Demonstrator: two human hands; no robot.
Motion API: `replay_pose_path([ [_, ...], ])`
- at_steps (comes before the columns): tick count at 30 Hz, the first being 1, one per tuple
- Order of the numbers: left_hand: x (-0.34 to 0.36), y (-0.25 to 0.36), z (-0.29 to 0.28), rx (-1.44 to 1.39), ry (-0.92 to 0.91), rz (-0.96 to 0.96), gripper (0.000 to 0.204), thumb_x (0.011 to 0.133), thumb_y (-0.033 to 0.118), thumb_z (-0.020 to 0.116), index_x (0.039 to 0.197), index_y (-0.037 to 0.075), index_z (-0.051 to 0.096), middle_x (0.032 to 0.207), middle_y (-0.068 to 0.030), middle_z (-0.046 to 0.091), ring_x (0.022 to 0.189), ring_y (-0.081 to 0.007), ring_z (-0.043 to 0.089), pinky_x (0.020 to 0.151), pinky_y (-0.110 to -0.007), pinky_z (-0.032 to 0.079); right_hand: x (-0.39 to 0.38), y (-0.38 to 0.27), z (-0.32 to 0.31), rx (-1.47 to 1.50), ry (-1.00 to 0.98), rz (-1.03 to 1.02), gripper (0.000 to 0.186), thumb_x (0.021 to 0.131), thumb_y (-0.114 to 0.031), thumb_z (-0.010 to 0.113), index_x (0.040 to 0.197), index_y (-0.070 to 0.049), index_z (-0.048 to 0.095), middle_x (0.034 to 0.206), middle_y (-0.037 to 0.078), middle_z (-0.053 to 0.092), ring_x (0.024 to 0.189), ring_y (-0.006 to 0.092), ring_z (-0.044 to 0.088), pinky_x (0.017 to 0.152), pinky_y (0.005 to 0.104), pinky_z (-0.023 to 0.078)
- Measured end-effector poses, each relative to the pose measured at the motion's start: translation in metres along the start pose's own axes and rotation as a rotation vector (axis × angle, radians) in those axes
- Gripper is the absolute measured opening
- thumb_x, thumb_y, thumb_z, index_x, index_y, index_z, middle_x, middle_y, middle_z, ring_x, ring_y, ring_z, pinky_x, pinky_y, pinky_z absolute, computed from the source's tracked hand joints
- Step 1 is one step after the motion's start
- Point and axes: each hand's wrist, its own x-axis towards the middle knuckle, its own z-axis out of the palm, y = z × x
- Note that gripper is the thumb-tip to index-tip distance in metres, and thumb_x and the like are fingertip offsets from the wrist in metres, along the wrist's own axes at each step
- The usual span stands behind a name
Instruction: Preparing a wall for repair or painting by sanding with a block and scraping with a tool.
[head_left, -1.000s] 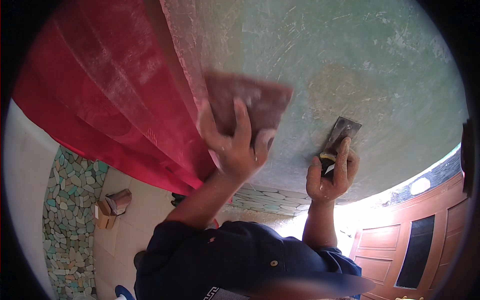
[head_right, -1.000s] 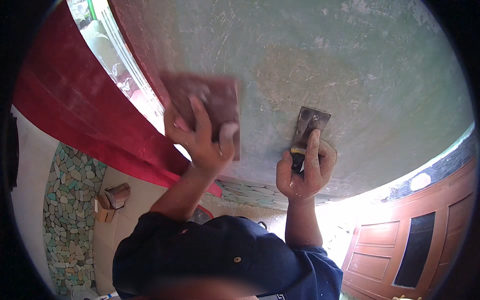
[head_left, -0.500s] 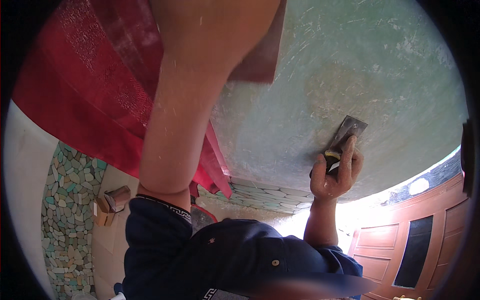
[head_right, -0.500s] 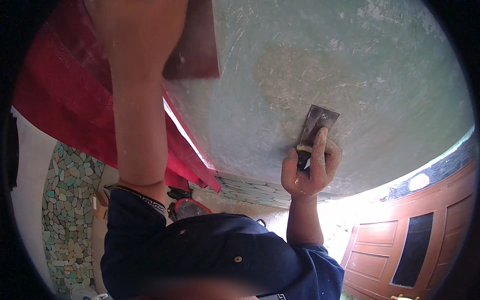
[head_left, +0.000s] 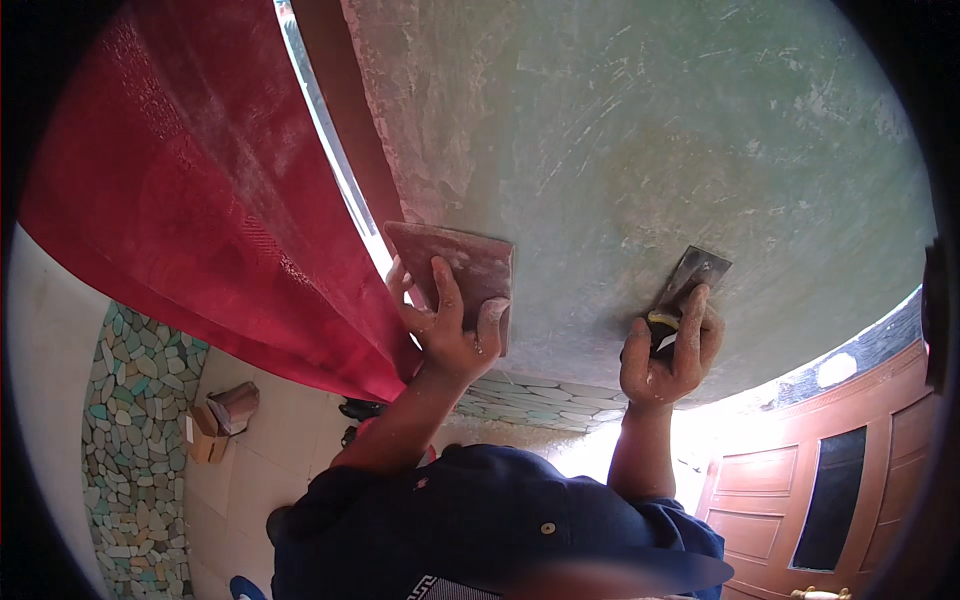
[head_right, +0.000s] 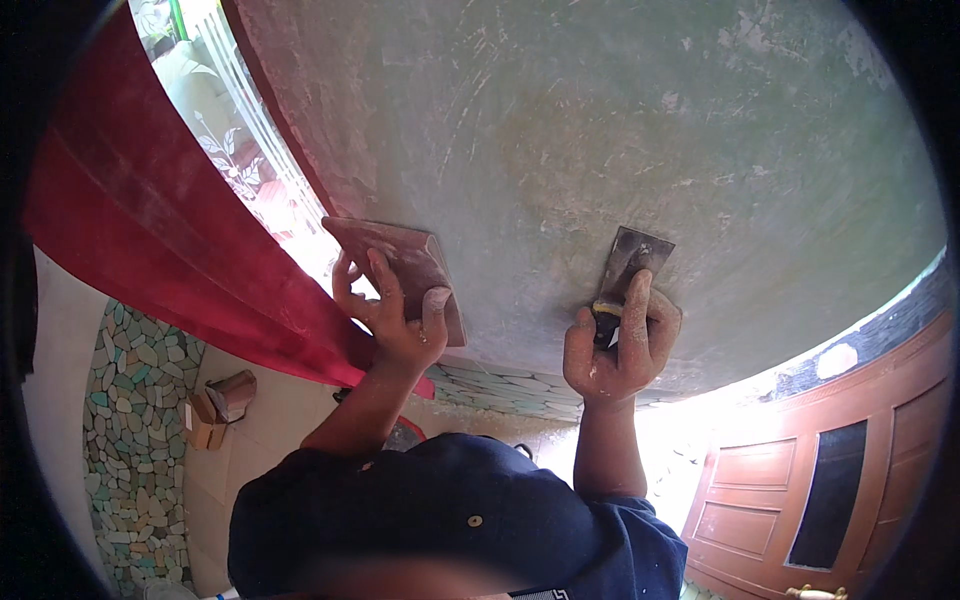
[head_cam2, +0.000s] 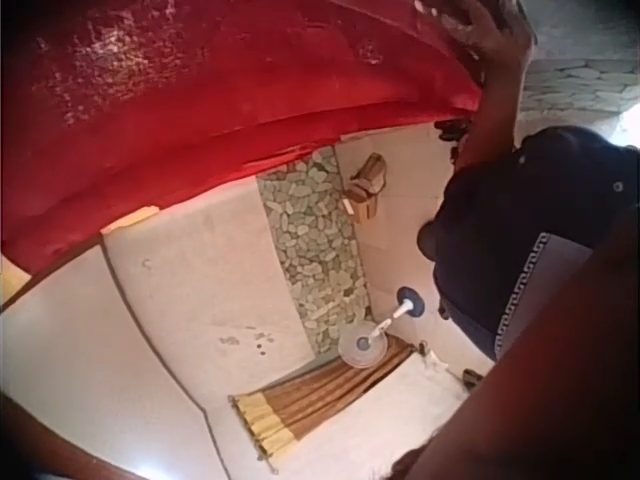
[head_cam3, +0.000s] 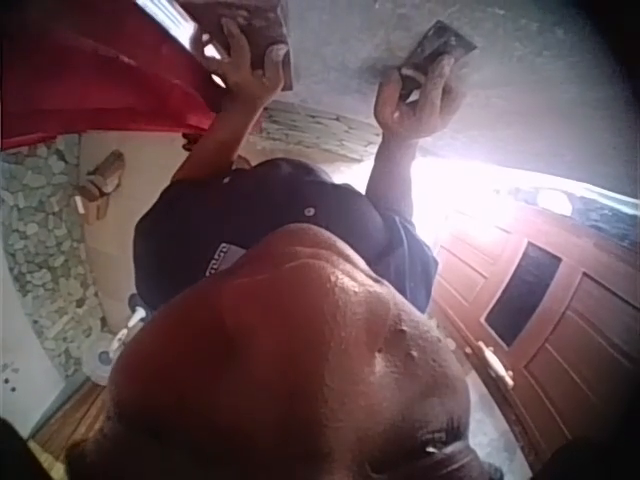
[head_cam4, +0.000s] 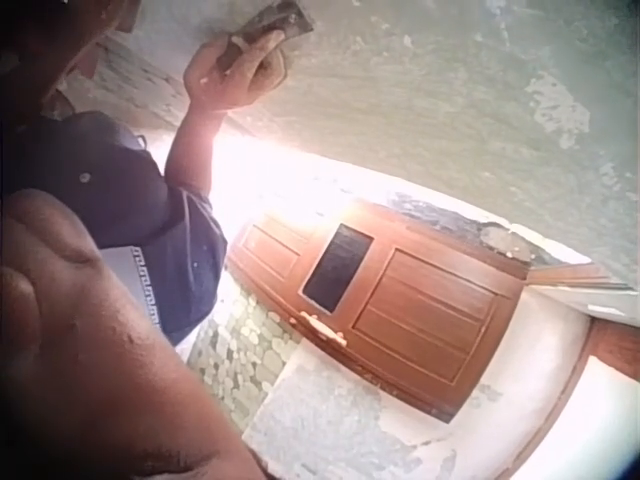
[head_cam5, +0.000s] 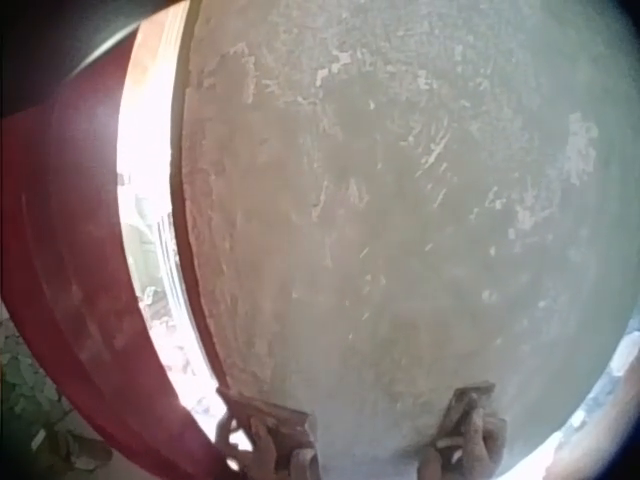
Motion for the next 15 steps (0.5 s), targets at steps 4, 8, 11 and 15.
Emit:
replay_pose_path([
  [4, 0.016, -0.004, 0.002, -0.103, 0.095, 0.085, 0.075, 0.084, 0.028, 0.071, 0.148, 0.0, 0.041, 0.144, -0.0341, 0.019, 0.128, -0.0513, 0.034, 0.104, -0.056, 0.036, 0.001, 0.001, 0.001, -0.006, 0.016, -0.01, 0.065, 0.079, -0.007, 0.068, 0.139, 0.01, 0.049, 0.109, 0.016, 0.059, 0.095, 0.0242, 0.055, 0.082, 0.031, 0.047],
  [8, 0.062, 0.009, -0.009, -0.073, 0.155, 0.147, 0.072, 0.083, 0.03, 0.075, 0.144, 0.004, 0.048, 0.139, -0.0295, 0.025, 0.12, -0.0441, 0.039, 0.097, -0.051, 0.041, 0.001, 0.0, 0.006, 0.003, 0.055, 0.001, 0.06, 0.077, -0.007, 0.068, 0.133, 0.011, 0.055, 0.103, 0.014, 0.057, 0.09, 0.0245, 0.055, 0.078, 0.0324, 0.046],
  [11, 0.092, 0.027, -0.017, -0.127, 0.164, 0.109, 0.075, 0.08, 0.032, 0.079, 0.143, 0.005, 0.05, 0.136, -0.0277, 0.028, 0.114, -0.0403, 0.041, 0.092, -0.05, 0.042, 0.001, 0.002, 0.006, -0.007, 0.061, 0.004, 0.06, 0.077, -0.007, 0.068, 0.133, 0.01, 0.055, 0.103, 0.014, 0.057, 0.09, 0.0248, 0.055, 0.079, 0.0329, 0.046],
  [15, 0.094, 0.019, -0.017, -0.142, 0.155, 0.123, 0.081, 0.077, 0.032, 0.082, 0.145, 0.006, 0.047, 0.131, -0.0276, 0.031, 0.112, -0.0391, 0.04, 0.091, -0.05, 0.042, 0.001, 0.002, 0.008, 0.006, 0.074, -0.007, 0.06, 0.077, -0.008, 0.069, 0.133, 0.01, 0.055, 0.103, 0.015, 0.057, 0.089, 0.0252, 0.055, 0.079, 0.0327, 0.046],
])
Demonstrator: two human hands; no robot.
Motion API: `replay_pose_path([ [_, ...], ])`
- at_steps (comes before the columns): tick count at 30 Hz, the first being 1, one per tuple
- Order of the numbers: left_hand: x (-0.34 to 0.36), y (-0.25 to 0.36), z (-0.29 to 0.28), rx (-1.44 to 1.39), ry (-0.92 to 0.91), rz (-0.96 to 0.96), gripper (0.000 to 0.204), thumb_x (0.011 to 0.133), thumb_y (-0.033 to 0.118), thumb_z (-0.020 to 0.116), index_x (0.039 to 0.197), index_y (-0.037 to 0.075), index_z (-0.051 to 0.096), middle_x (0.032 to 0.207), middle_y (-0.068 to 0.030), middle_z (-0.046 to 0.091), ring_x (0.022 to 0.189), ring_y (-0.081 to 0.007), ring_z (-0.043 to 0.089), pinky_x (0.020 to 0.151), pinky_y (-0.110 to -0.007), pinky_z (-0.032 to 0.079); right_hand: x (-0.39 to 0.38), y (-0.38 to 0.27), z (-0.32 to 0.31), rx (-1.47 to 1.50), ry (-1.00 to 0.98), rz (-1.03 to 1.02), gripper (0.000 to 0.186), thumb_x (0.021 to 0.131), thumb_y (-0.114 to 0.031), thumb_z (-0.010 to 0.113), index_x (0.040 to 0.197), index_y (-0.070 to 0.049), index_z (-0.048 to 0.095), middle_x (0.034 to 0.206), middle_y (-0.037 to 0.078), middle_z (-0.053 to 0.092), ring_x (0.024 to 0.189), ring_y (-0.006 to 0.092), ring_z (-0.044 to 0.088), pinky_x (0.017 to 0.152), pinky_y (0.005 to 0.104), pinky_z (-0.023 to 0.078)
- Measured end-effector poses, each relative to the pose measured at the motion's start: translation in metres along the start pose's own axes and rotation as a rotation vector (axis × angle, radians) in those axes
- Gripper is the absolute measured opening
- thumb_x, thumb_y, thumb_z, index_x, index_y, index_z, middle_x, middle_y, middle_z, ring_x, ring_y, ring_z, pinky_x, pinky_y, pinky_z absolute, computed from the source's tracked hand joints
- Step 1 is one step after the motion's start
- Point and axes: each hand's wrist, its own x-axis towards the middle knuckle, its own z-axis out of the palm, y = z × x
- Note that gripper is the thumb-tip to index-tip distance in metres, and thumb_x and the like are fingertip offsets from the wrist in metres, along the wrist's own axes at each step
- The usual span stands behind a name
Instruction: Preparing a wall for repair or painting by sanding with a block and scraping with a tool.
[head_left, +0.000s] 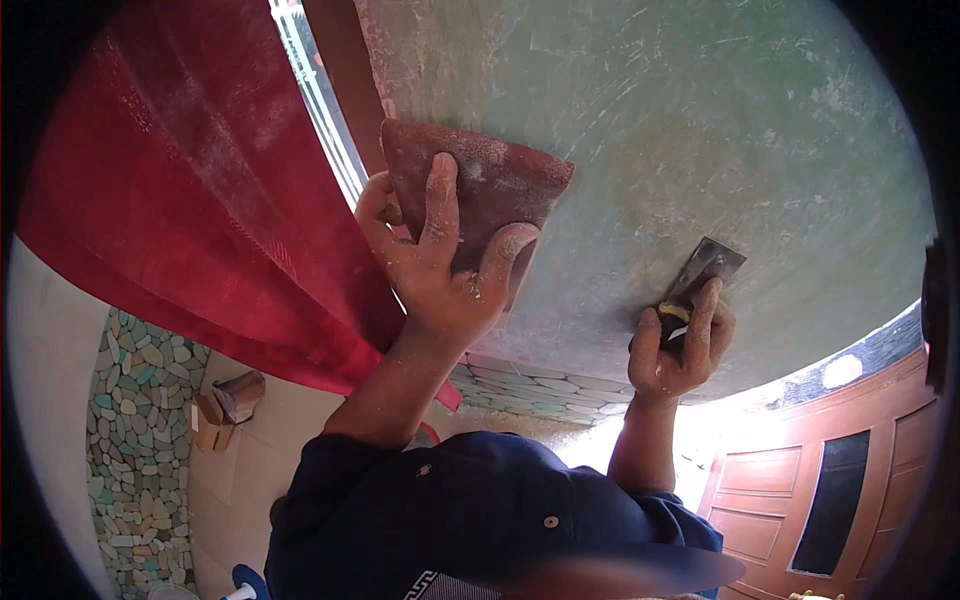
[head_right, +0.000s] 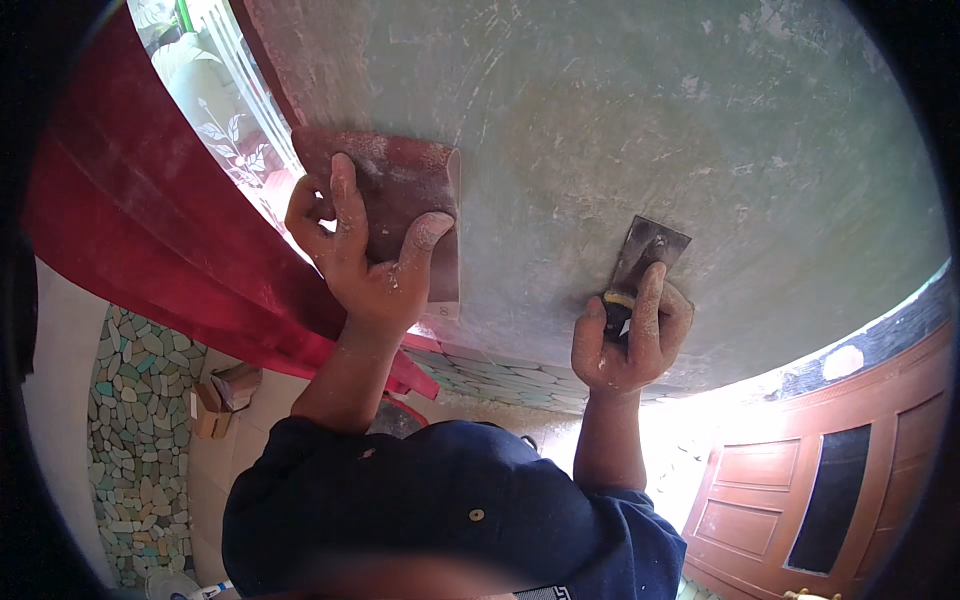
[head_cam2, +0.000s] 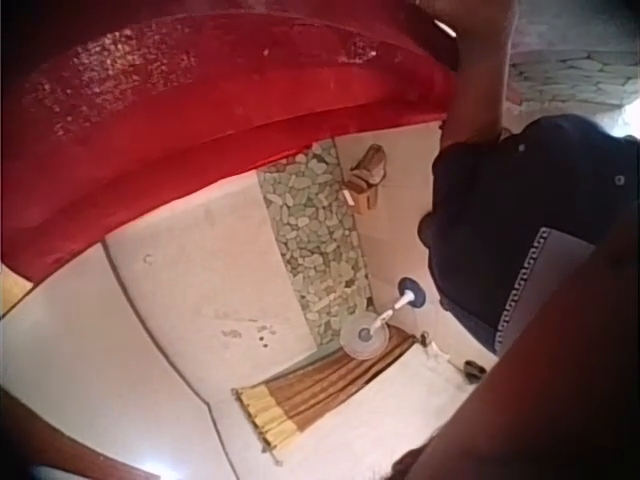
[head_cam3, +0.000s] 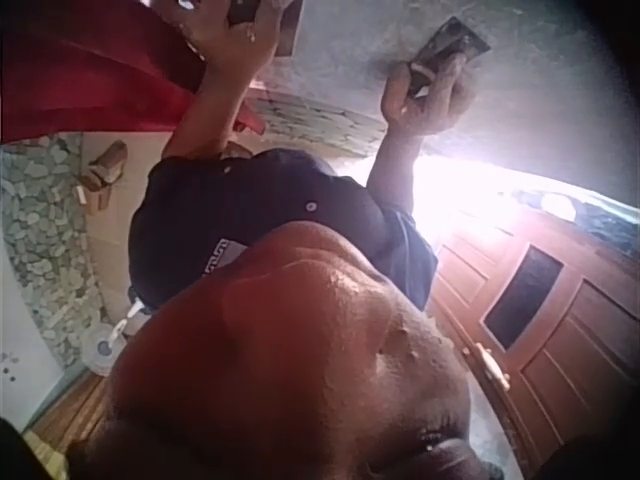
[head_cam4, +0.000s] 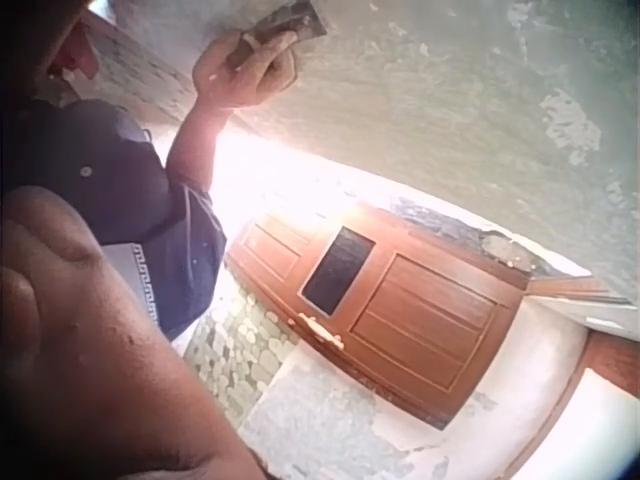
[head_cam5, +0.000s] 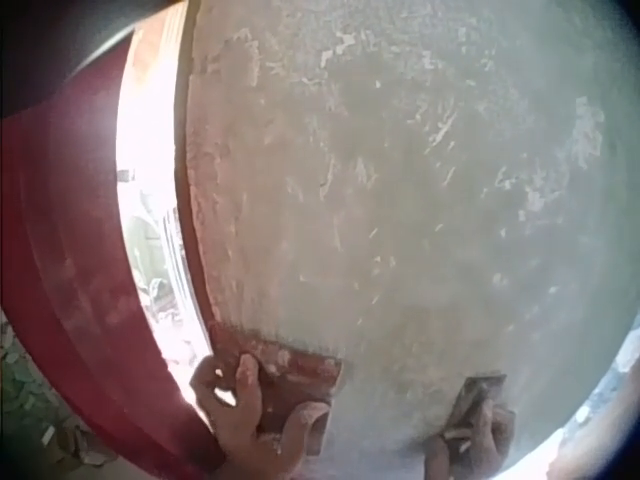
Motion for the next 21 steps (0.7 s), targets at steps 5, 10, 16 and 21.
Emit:
replay_pose_path([
  [5, -0.026, -0.013, 0.007, 0.057, 0.015, 0.029, 0.092, 0.073, 0.023, 0.082, 0.152, 0.006, 0.037, 0.129, -0.0206, 0.032, 0.112, -0.0314, 0.037, 0.093, -0.04, 0.04, -0.001, 0.002, -0.004, -0.035, -0.027, -0.049, 0.065, 0.079, -0.007, 0.068, 0.139, 0.011, 0.05, 0.106, 0.015, 0.058, 0.092, 0.0233, 0.054, 0.078, 0.0302, 0.047],
  [10, -0.064, -0.02, 0.001, 0.123, -0.015, -0.039, 0.094, 0.074, 0.038, 0.082, 0.152, 0.01, 0.037, 0.129, -0.0277, 0.033, 0.112, -0.043, 0.042, 0.091, -0.052, 0.042, -0.001, 0.003, -0.003, -0.042, -0.024, -0.065, 0.064, 0.081, -0.01, 0.069, 0.138, 0.011, 0.049, 0.106, 0.015, 0.057, 0.093, 0.0233, 0.054, 0.079, 0.0306, 0.046],
  [16, -0.083, -0.026, -0.004, 0.071, -0.126, -0.13, 0.093, 0.072, 0.037, 0.083, 0.151, 0.01, 0.04, 0.117, -0.0217, 0.042, 0.103, -0.0371, 0.048, 0.085, -0.047, 0.045, -0.004, 0.007, -0.003, -0.045, -0.017, -0.076, 0.065, 0.083, -0.015, 0.07, 0.139, 0.011, 0.049, 0.107, 0.016, 0.057, 0.093, 0.0236, 0.054, 0.08, 0.031, 0.046],
  [21, -0.083, -0.029, -0.003, 0.112, -0.051, -0.088, 0.088, 0.071, 0.038, 0.085, 0.147, 0.01, 0.048, 0.109, -0.0199, 0.047, 0.093, -0.0346, 0.052, 0.075, -0.043, 0.049, -0.003, 0.006, -0.003, -0.051, -0.011, -0.096, 0.065, 0.085, -0.017, 0.069, 0.139, 0.011, 0.049, 0.107, 0.016, 0.057, 0.093, 0.0239, 0.055, 0.08, 0.0312, 0.047],
])
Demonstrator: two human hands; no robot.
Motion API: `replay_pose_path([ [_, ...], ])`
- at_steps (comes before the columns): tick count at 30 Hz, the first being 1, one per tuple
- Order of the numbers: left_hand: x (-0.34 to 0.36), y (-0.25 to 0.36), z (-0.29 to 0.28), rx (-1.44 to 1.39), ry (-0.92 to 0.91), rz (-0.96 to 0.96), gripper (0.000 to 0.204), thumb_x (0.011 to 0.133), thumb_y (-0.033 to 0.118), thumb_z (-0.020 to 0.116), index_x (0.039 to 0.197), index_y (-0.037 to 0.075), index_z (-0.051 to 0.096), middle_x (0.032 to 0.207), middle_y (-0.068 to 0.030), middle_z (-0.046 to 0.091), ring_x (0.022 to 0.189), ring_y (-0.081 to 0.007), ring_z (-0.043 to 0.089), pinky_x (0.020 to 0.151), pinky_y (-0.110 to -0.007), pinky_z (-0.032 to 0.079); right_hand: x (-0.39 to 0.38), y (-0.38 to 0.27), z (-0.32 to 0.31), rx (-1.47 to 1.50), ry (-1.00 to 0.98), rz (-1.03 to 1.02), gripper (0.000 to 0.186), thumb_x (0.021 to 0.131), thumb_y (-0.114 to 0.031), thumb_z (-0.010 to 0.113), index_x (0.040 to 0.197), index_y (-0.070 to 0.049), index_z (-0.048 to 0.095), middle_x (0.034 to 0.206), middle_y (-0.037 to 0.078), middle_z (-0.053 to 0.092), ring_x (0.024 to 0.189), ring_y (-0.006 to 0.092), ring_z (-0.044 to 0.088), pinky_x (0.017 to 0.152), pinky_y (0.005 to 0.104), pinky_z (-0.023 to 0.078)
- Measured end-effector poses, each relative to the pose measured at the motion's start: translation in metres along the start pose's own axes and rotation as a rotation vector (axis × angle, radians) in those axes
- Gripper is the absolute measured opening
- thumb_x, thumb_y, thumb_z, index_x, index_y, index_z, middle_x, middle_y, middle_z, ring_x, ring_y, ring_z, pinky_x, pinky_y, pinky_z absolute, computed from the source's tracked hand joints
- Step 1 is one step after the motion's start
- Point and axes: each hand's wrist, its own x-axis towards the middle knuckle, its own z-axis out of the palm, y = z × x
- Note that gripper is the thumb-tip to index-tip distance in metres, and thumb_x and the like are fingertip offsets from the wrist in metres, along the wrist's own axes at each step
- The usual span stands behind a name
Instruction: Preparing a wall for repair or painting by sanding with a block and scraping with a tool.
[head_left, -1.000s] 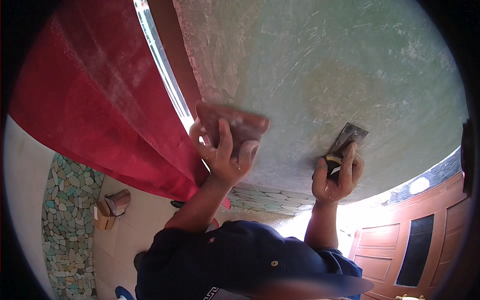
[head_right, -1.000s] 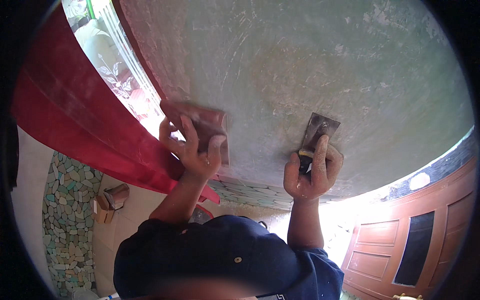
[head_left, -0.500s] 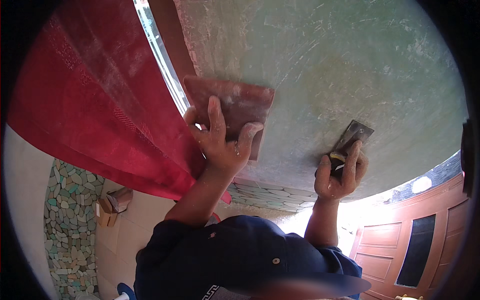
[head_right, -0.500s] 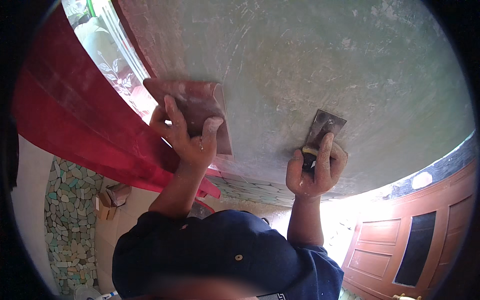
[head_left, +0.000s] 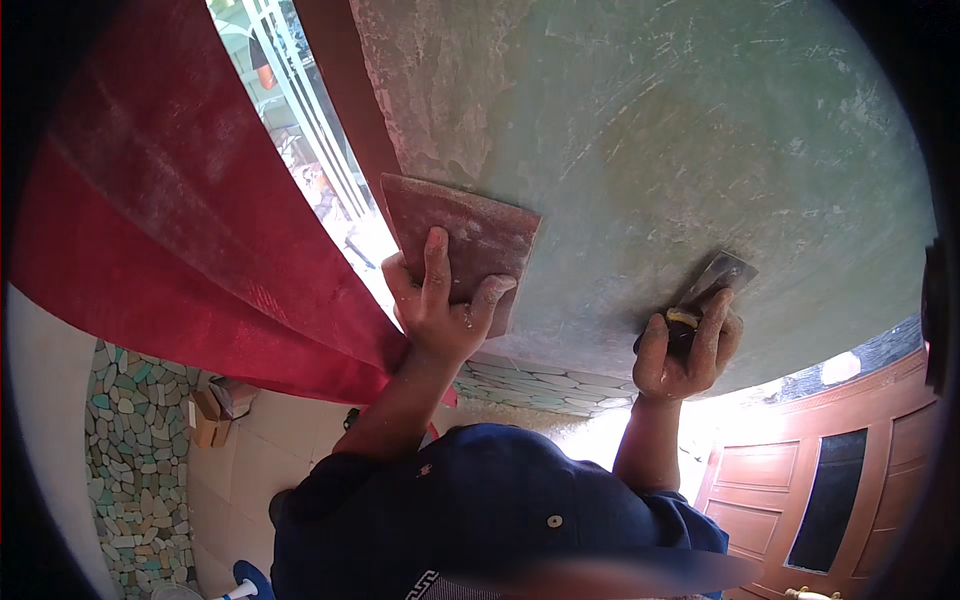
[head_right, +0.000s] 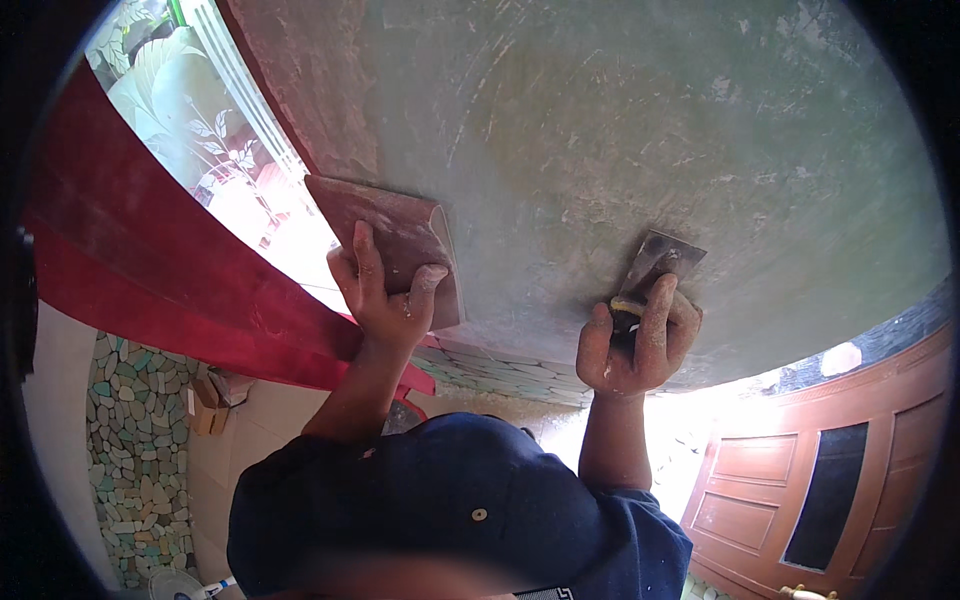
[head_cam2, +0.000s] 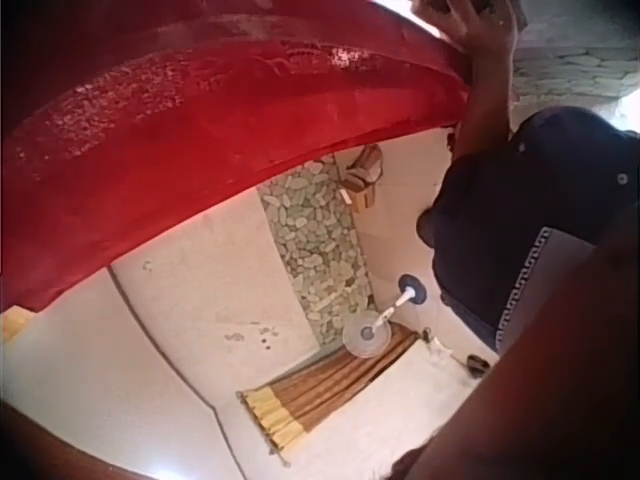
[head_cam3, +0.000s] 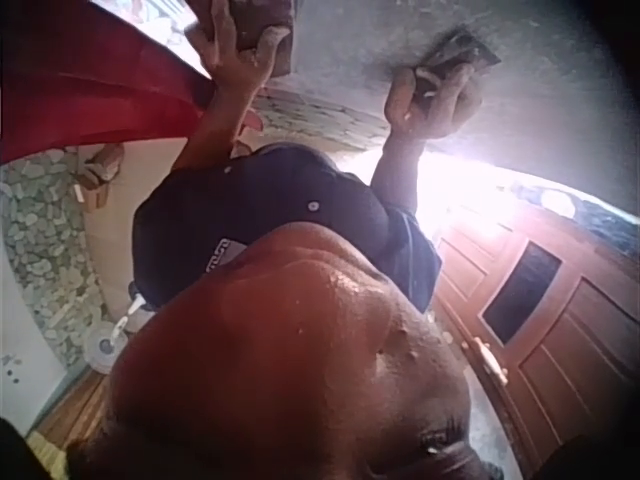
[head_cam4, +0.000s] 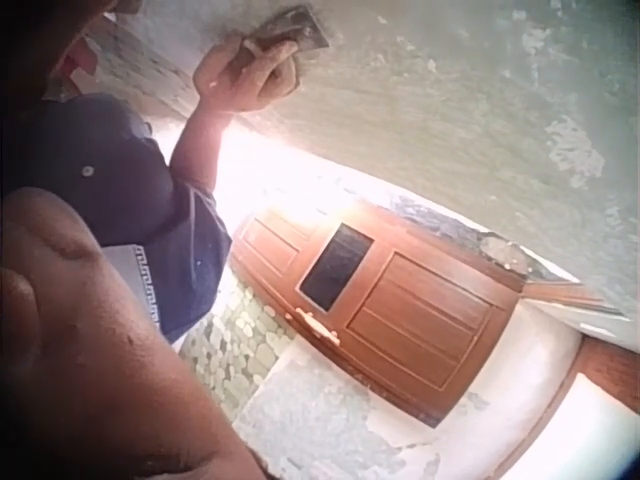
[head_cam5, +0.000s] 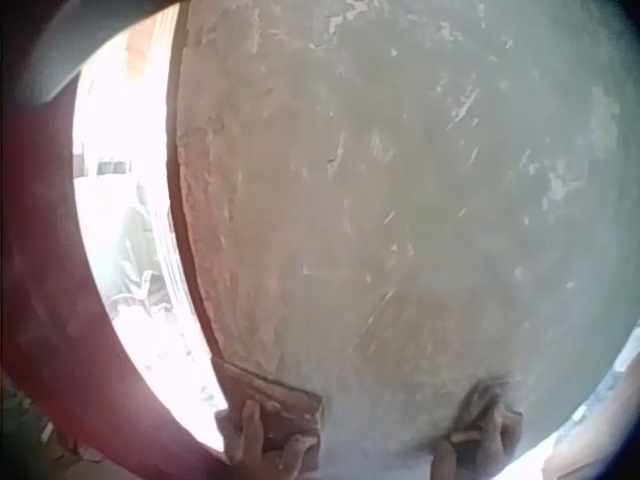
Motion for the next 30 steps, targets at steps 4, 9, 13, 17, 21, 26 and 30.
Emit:
replay_pose_path([
  [4, 0.022, 0.006, -0.001, 0.025, 0.018, 0.012, 0.089, 0.072, 0.04, 0.084, 0.145, 0.004, 0.048, 0.114, -0.0207, 0.052, 0.093, -0.035, 0.053, 0.079, -0.041, 0.049, 0.0, 0.001, -0.002, 0.015, -0.003, 0.007, 0.064, 0.084, -0.017, 0.069, 0.138, 0.011, 0.049, 0.106, 0.016, 0.057, 0.092, 0.0239, 0.055, 0.079, 0.0312, 0.047],
  [9, 0.129, 0.021, 0.0, 0.019, 0.201, 0.261, 0.086, 0.079, 0.042, 0.08, 0.145, -0.002, 0.046, 0.142, -0.0181, 0.055, 0.094, -0.0314, 0.054, 0.087, -0.038, 0.045, -0.001, -0.001, -0.001, 0.031, -0.004, 0.034, 0.066, 0.08, -0.013, 0.069, 0.138, 0.012, 0.05, 0.106, 0.016, 0.058, 0.091, 0.0238, 0.054, 0.078, 0.0314, 0.047],
  [13, 0.212, 0.056, -0.017, 0.014, 0.199, 0.242, 0.087, 0.081, 0.052, 0.077, 0.144, -0.002, 0.047, 0.116, -0.0203, 0.062, 0.095, -0.0299, 0.054, 0.084, -0.037, 0.044, 0.001, -0.004, 0.005, 0.042, 0.021, 0.031, 0.067, 0.077, -0.01, 0.068, 0.137, 0.012, 0.05, 0.105, 0.016, 0.058, 0.091, 0.024, 0.054, 0.078, 0.0314, 0.047],
  [17, 0.239, 0.079, -0.019, -0.504, 0.234, 0.135, 0.065, 0.092, 0.031, 0.072, 0.138, -0.01, 0.05, 0.129, -0.029, 0.059, 0.117, -0.0324, 0.059, 0.099, -0.036, 0.046, 0.001, -0.003, 0.004, 0.041, 0.023, 0.036, 0.067, 0.076, -0.01, 0.069, 0.137, 0.012, 0.051, 0.105, 0.016, 0.058, 0.091, 0.024, 0.054, 0.078, 0.031, 0.047],
  [21, 0.209, 0.066, -0.014, -0.309, 0.277, 0.105, 0.071, 0.09, 0.031, 0.074, 0.141, -0.011, 0.045, 0.126, -0.0249, 0.062, 0.113, -0.0281, 0.061, 0.098, -0.033, 0.046, -0.001, -0.003, 0.003, 0.041, 0.007, 0.07, 0.067, 0.076, -0.009, 0.069, 0.137, 0.012, 0.051, 0.105, 0.016, 0.058, 0.091, 0.0238, 0.054, 0.078, 0.0309, 0.048],
  [26, 0.087, 0.001, 0.007, -0.021, 0.137, 0.127, 0.087, 0.081, 0.047, 0.075, 0.144, -0.005, 0.045, 0.113, -0.0227, 0.043, 0.1, -0.0339, 0.049, 0.086, -0.041, 0.045, 0.001, -0.004, 0.003, 0.044, 0.019, 0.071, 0.067, 0.076, -0.008, 0.069, 0.137, 0.012, 0.051, 0.106, 0.015, 0.057, 0.091, 0.0239, 0.054, 0.078, 0.0308, 0.047],
  [30, -0.023, -0.028, 0.014, 0.067, 0.057, 0.04, 0.092, 0.067, 0.031, 0.075, 0.145, -0.004, 0.043, 0.116, -0.0241, 0.043, 0.101, -0.0372, 0.047, 0.084, -0.046, 0.046, 0.001, -0.006, 0.003, 0.057, 0.017, 0.083, 0.067, 0.076, -0.009, 0.069, 0.137, 0.012, 0.051, 0.108, 0.016, 0.057, 0.091, 0.0242, 0.055, 0.079, 0.031, 0.047],
])
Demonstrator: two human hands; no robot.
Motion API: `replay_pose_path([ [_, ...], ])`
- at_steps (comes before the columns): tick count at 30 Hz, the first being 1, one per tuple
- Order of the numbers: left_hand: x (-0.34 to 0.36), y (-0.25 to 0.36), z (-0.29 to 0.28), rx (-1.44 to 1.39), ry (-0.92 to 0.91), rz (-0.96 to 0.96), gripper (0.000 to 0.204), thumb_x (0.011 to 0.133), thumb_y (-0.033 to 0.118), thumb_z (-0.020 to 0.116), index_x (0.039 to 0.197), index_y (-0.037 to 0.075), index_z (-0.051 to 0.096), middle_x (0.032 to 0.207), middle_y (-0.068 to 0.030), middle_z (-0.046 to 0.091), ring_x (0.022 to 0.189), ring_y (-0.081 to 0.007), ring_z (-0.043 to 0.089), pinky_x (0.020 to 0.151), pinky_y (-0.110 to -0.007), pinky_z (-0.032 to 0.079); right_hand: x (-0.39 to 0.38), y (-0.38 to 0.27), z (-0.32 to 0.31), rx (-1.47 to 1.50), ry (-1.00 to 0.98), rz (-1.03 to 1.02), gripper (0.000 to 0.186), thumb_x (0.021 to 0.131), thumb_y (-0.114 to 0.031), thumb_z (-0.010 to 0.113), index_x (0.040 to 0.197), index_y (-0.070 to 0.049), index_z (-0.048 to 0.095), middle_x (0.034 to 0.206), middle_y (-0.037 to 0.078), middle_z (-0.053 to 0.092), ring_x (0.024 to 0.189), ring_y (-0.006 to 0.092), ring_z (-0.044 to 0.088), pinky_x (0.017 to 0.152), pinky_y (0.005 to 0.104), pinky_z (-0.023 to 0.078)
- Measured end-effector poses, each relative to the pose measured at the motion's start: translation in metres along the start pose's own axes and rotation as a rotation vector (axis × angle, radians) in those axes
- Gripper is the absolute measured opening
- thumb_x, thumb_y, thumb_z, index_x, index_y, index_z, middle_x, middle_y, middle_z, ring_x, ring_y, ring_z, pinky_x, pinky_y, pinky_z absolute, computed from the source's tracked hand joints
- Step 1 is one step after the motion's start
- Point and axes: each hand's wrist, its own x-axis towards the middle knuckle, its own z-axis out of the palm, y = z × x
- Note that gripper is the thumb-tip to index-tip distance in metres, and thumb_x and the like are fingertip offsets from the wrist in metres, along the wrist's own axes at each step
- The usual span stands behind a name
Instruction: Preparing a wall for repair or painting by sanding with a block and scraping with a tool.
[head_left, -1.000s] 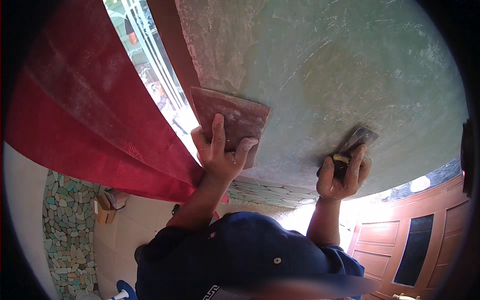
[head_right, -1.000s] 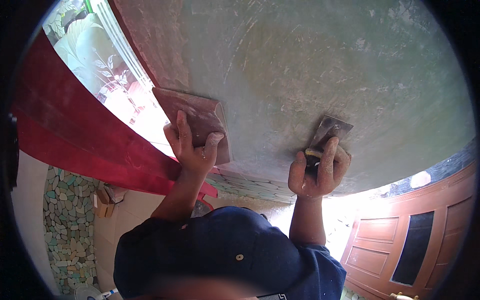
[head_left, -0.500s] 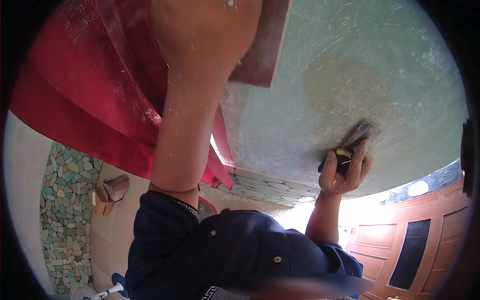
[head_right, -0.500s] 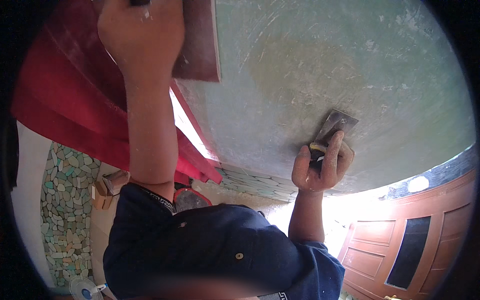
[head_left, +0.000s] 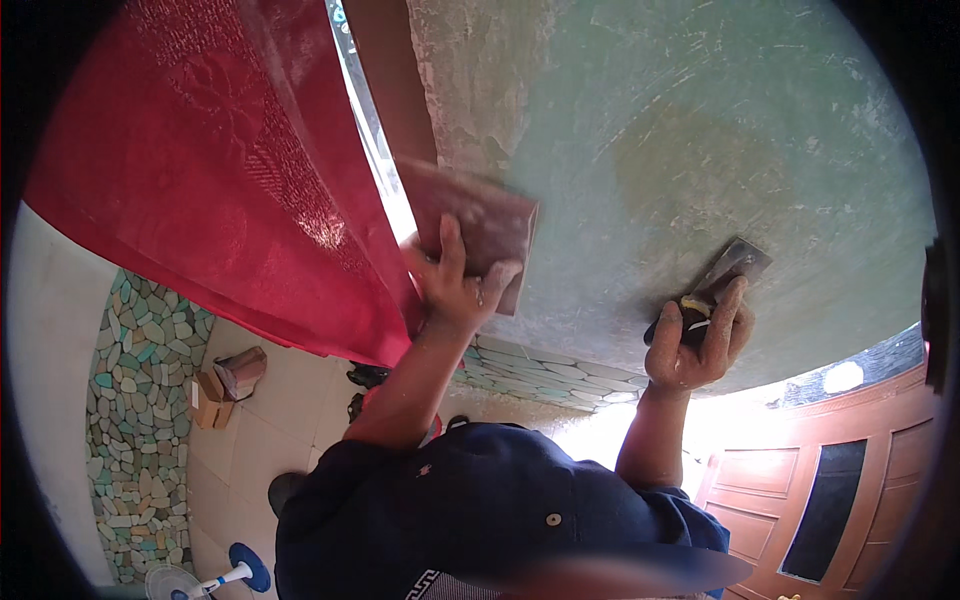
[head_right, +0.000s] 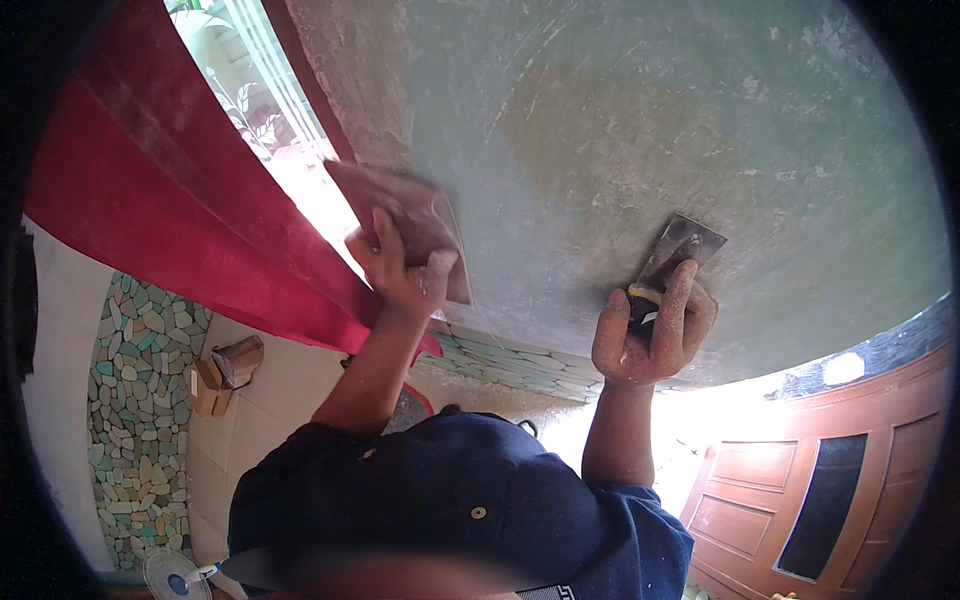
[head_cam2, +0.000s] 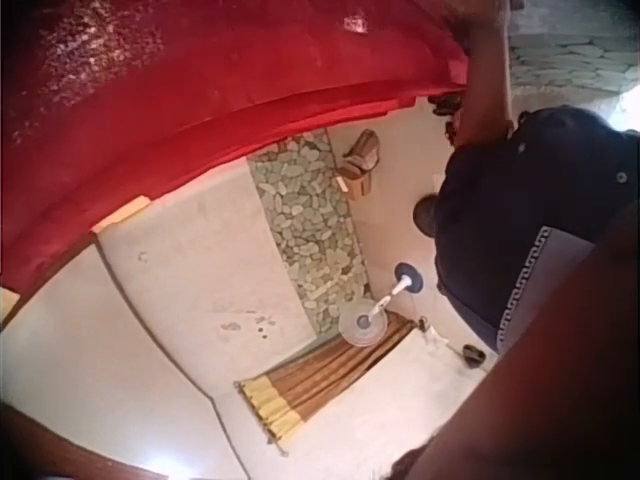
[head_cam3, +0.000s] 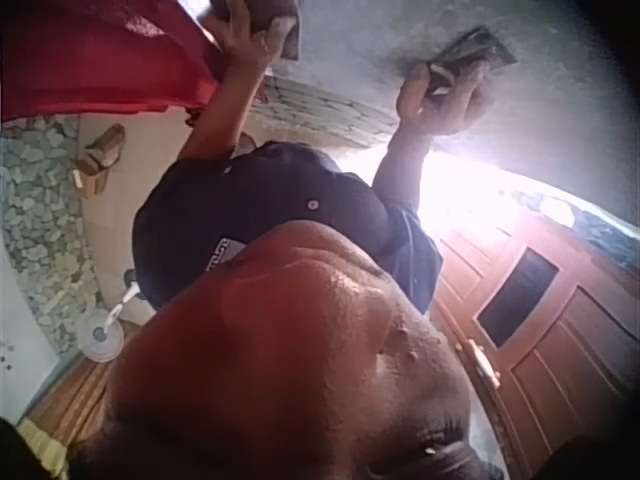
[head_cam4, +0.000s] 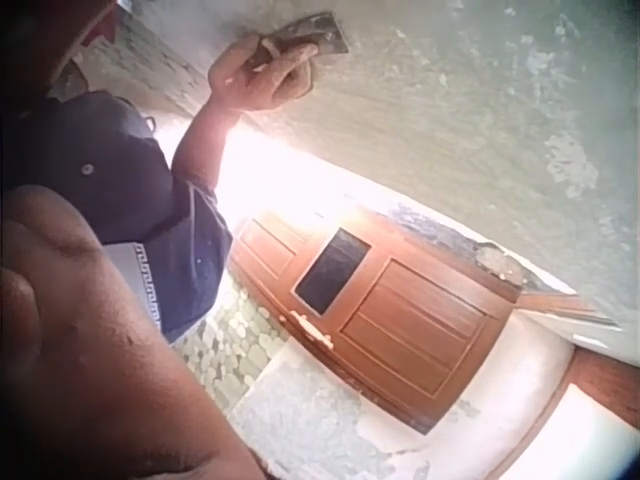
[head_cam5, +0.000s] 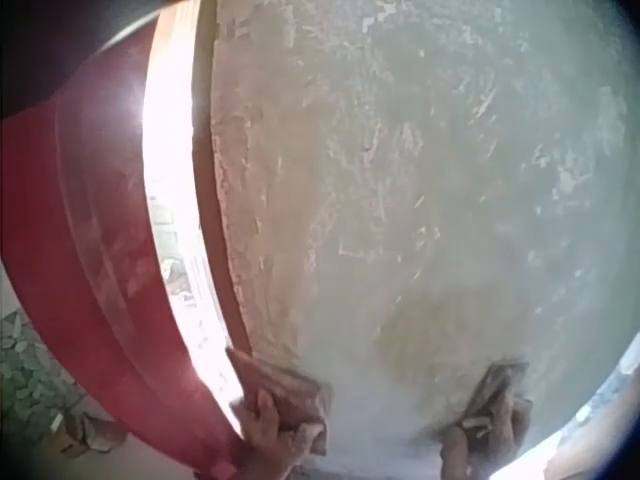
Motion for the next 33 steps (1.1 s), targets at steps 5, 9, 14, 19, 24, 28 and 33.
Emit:
replay_pose_path([
  [5, -0.02, -0.005, 0.0, -0.047, -0.044, -0.021, 0.094, 0.069, 0.042, 0.079, 0.148, 0.005, 0.043, 0.117, -0.0252, 0.041, 0.103, -0.0401, 0.048, 0.084, -0.05, 0.046, 0.0, 0.003, -0.003, -0.028, -0.004, -0.027, 0.066, 0.078, -0.012, 0.07, 0.137, 0.011, 0.051, 0.108, 0.016, 0.057, 0.091, 0.0251, 0.055, 0.078, 0.0315, 0.047],
  [9, 0.051, 0.007, -0.004, -0.068, 0.006, 0.027, 0.093, 0.074, 0.051, 0.081, 0.148, 0.009, 0.045, 0.126, -0.028, 0.047, 0.103, -0.041, 0.049, 0.086, -0.049, 0.045, -0.003, 0.004, -0.001, -0.009, -0.002, -0.009, 0.066, 0.079, -0.013, 0.07, 0.138, 0.011, 0.051, 0.108, 0.017, 0.058, 0.092, 0.0254, 0.055, 0.078, 0.0319, 0.047],
  [14, 0.184, 0.041, -0.007, -0.205, 0.168, 0.154, 0.086, 0.079, 0.041, 0.08, 0.144, -0.003, 0.046, 0.128, -0.0168, 0.064, 0.1, -0.038, 0.06, 0.094, -0.044, 0.043, 0.0, 0.001, 0.001, -0.029, -0.001, -0.032, 0.066, 0.079, -0.013, 0.07, 0.138, 0.01, 0.051, 0.108, 0.017, 0.058, 0.091, 0.0256, 0.055, 0.078, 0.0328, 0.048],
  [19, 0.255, 0.083, -0.02, -0.792, 0.151, 0.005, 0.071, 0.09, 0.031, 0.074, 0.141, -0.01, 0.046, 0.123, -0.0236, 0.064, 0.115, -0.0292, 0.06, 0.098, -0.033, 0.046, -0.001, 0.001, 0.002, -0.005, 0.018, -0.012, 0.067, 0.078, -0.014, 0.069, 0.138, 0.011, 0.051, 0.108, 0.017, 0.057, 0.091, 0.0256, 0.055, 0.078, 0.0328, 0.047],
  [24, 0.213, 0.052, -0.017, -0.225, 0.152, 0.139, 0.08, 0.085, 0.039, 0.076, 0.143, -0.006, 0.045, 0.124, -0.0217, 0.062, 0.105, -0.0321, 0.061, 0.094, -0.038, 0.045, -0.002, 0.001, 0.001, -0.024, 0.021, 0.005, 0.067, 0.079, -0.014, 0.069, 0.138, 0.011, 0.05, 0.108, 0.018, 0.057, 0.091, 0.0252, 0.055, 0.077, 0.032, 0.047],
  [28, 0.121, 0.034, -0.009, -0.086, 0.013, 0.019, 0.09, 0.076, 0.045, 0.078, 0.146, 0.0, 0.045, 0.115, -0.0218, 0.047, 0.102, -0.0314, 0.046, 0.087, -0.04, 0.043, -0.001, 0.002, 0.0, -0.03, 0.005, -0.013, 0.065, 0.082, -0.017, 0.069, 0.138, 0.011, 0.05, 0.105, 0.017, 0.056, 0.09, 0.0251, 0.054, 0.077, 0.032, 0.047],
  [33, -0.013, 0.0, 0.004, -0.075, -0.026, -0.008, 0.097, 0.07, 0.039, 0.08, 0.152, 0.009, 0.037, 0.119, -0.0249, 0.039, 0.102, -0.0385, 0.045, 0.085, -0.048, 0.043, 0.001, -0.001, -0.001, -0.039, -0.008, -0.018, 0.063, 0.085, -0.018, 0.069, 0.137, 0.012, 0.05, 0.104, 0.017, 0.056, 0.091, 0.0257, 0.054, 0.078, 0.0329, 0.047],
])
